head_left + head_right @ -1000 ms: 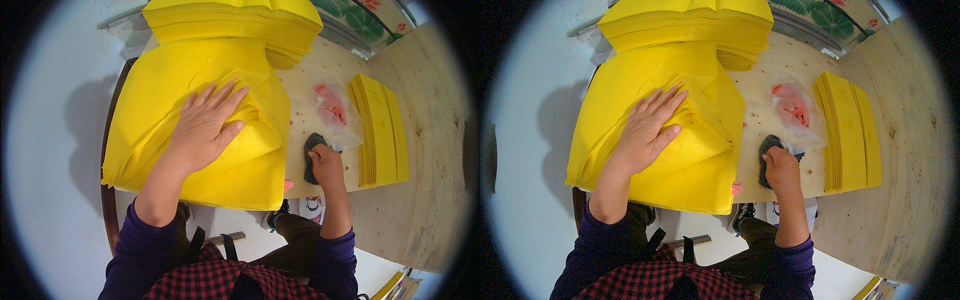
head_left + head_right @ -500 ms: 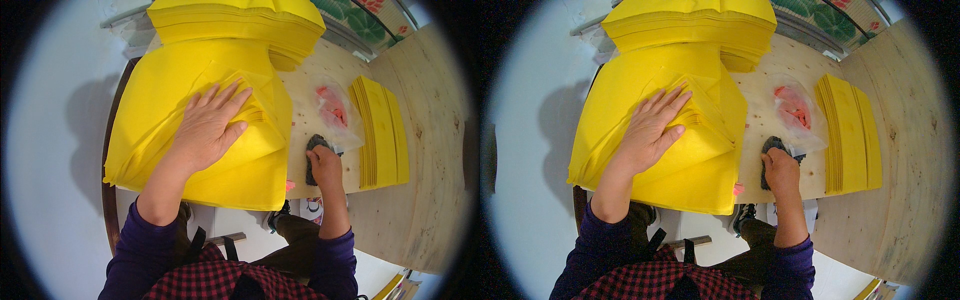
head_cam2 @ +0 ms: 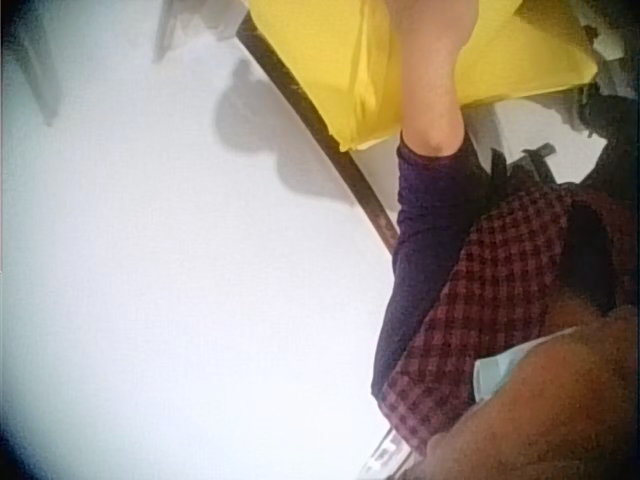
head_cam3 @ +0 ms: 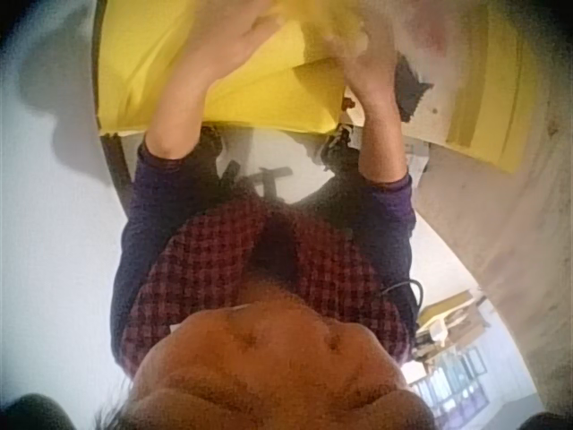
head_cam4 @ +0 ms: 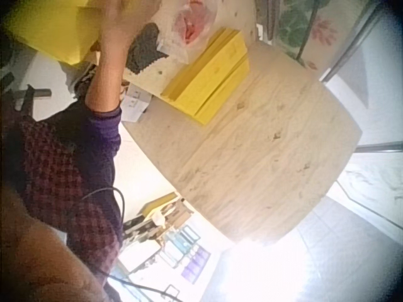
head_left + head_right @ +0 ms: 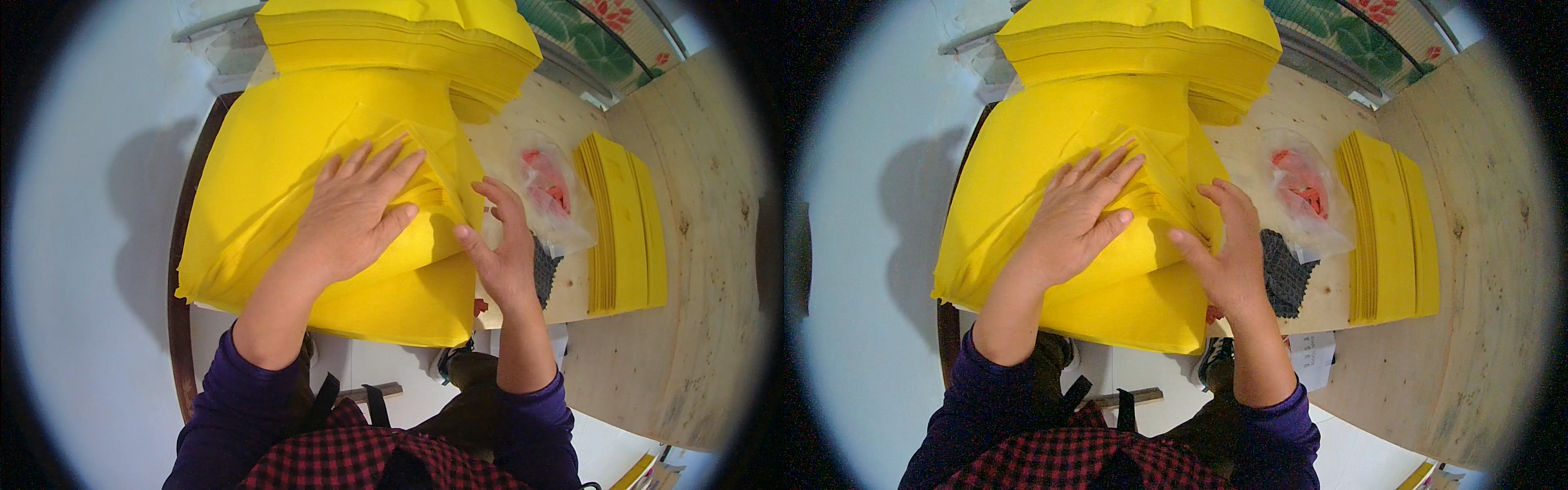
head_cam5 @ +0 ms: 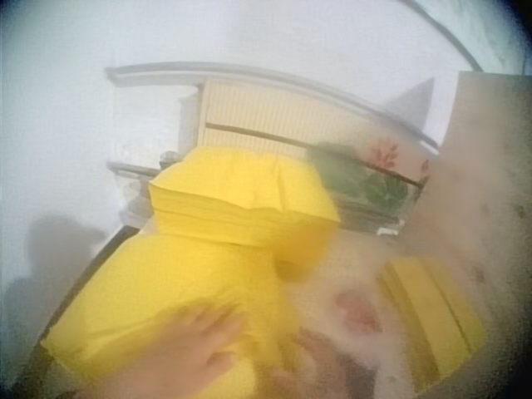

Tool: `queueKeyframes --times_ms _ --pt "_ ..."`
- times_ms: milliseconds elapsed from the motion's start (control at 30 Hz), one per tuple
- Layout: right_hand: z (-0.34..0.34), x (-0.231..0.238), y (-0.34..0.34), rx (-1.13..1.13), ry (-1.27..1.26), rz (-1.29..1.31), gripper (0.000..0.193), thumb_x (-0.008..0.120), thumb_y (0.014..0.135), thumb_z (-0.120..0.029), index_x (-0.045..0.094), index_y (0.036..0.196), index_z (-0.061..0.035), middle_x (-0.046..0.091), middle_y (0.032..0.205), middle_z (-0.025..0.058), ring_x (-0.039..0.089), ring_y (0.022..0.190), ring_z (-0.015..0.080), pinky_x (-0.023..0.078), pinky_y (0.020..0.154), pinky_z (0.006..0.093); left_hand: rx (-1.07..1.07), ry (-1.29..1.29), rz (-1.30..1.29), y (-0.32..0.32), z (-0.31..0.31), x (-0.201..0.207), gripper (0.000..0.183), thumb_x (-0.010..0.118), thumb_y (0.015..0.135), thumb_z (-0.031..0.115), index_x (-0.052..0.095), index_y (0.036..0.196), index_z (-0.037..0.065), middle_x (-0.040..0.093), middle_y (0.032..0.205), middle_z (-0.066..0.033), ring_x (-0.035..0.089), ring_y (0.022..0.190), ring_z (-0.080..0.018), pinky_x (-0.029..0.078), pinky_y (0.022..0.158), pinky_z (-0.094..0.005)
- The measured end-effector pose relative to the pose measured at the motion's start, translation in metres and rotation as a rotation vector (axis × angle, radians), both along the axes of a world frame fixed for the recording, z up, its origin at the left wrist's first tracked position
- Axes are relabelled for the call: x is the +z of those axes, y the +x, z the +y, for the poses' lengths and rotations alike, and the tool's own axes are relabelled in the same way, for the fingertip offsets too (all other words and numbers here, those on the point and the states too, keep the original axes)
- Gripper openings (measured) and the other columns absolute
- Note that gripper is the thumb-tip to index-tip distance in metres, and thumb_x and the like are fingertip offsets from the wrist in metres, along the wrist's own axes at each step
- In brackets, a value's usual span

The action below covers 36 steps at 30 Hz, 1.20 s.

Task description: The person repeatedly picks small red clips from a plastic bag and places them between layers of a large yellow folded paper stack. They press the clips into place and continue the same action throughout the clip.

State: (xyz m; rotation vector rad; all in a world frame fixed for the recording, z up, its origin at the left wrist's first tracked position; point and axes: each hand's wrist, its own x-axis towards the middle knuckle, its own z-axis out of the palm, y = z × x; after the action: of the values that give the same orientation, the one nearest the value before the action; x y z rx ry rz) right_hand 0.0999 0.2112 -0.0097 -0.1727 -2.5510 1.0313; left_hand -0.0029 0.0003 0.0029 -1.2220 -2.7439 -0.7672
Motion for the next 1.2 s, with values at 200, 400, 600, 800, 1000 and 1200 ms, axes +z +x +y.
queueKeyframes --times_ms 200,400,600,800,1000,1200 --pt "-0.01 -0.002 -0.012 0.017 -0.029 -0.094 0.073 0.08 0.079 -0.032 0.048 0.141 -0.0076 0.04 0.152 0.0195 0.04 0.141 0.0319 0.033 0.114 0.041 0.001 -0.005 -0.019 0.0 -0.001 0.001 0.06 0.047 0.099 0.041 0.036 0.152 0.017 0.034 0.159 -0.0122 0.032 0.143 -0.0414 0.022 0.116 -0.058" --pt "-0.003 0.0 -0.006 0.072 -0.033 -0.179 0.087 0.083 0.072 -0.027 0.041 0.146 -0.0089 0.035 0.155 0.0211 0.032 0.146 0.035 0.027 0.118 0.0416 0.007 0.007 -0.013 0.002 0.0 0.001 0.059 0.047 0.099 0.041 0.037 0.152 0.017 0.034 0.158 -0.0121 0.032 0.143 -0.0411 0.022 0.116 -0.0579" --pt "0.013 0.021 0.006 0.266 -0.031 -0.274 0.096 0.084 0.071 -0.034 0.036 0.15 -0.008 0.028 0.158 0.0254 0.028 0.147 0.0388 0.025 0.119 0.0436 0.004 0.012 -0.012 0.001 -0.001 0.0 0.059 0.047 0.099 0.041 0.037 0.152 0.017 0.035 0.158 -0.0123 0.032 0.143 -0.0413 0.022 0.117 -0.0577" --pt "0.013 0.014 -0.003 0.128 -0.205 -0.194 0.085 0.078 0.078 -0.044 0.044 0.145 -0.0049 0.035 0.155 0.0253 0.034 0.145 0.0374 0.028 0.117 0.0422 0.003 0.013 -0.014 0.002 -0.001 0.001 0.059 0.046 0.099 0.04 0.037 0.153 0.017 0.035 0.158 -0.0124 0.031 0.144 -0.0414 0.022 0.117 -0.0579" --pt "-0.003 0.003 -0.012 0.084 -0.172 -0.158 0.079 0.079 0.078 -0.036 0.046 0.142 -0.0028 0.037 0.153 0.0256 0.034 0.144 0.0373 0.029 0.117 0.0417 0.004 0.008 -0.017 0.002 -0.001 0.001 0.059 0.046 0.099 0.041 0.036 0.153 0.017 0.035 0.158 -0.0124 0.031 0.144 -0.0414 0.021 0.117 -0.0583" --pt "-0.006 0.008 -0.012 0.088 -0.133 -0.23 0.081 0.081 0.074 -0.024 0.044 0.144 -0.0044 0.035 0.154 0.0253 0.033 0.145 0.0381 0.029 0.118 0.042 0.004 -0.001 -0.019 0.001 -0.001 0.0 0.06 0.046 0.099 0.042 0.036 0.153 0.017 0.034 0.158 -0.0126 0.031 0.144 -0.0418 0.021 0.117 -0.0584"
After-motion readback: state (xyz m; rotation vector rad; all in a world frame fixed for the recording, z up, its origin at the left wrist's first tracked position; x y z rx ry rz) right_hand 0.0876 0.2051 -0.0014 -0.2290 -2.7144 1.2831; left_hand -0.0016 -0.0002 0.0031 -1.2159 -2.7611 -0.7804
